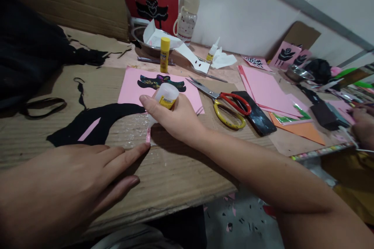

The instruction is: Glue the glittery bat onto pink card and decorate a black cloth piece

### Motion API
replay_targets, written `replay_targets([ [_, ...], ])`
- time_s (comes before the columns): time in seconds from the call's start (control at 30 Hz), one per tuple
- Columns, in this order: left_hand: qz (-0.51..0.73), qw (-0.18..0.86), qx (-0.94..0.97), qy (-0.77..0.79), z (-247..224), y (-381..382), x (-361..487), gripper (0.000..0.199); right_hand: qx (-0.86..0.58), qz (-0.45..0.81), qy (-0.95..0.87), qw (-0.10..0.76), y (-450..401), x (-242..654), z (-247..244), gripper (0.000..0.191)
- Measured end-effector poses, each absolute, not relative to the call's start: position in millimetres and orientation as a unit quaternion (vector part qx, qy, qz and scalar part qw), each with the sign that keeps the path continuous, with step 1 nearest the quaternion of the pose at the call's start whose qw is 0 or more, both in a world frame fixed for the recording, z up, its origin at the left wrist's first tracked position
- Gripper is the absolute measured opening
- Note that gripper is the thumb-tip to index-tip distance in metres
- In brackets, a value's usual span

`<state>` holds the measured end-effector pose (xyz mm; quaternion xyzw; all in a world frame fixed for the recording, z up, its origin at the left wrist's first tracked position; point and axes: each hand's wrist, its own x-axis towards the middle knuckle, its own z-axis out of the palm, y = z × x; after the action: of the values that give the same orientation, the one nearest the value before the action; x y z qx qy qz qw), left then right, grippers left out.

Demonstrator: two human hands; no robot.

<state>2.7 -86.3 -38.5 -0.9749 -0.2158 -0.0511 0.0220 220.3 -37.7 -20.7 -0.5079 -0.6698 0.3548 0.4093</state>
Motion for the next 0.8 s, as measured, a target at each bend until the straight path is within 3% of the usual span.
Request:
replay_targets([
  [0.8, -0.093, 0.037, -0.973, -0.210, -40.2, -84.4, 3.8, 0.045, -0.496, 0.390, -0.677, 0.379, -38.9, 218.2, -19.6, 0.057],
])
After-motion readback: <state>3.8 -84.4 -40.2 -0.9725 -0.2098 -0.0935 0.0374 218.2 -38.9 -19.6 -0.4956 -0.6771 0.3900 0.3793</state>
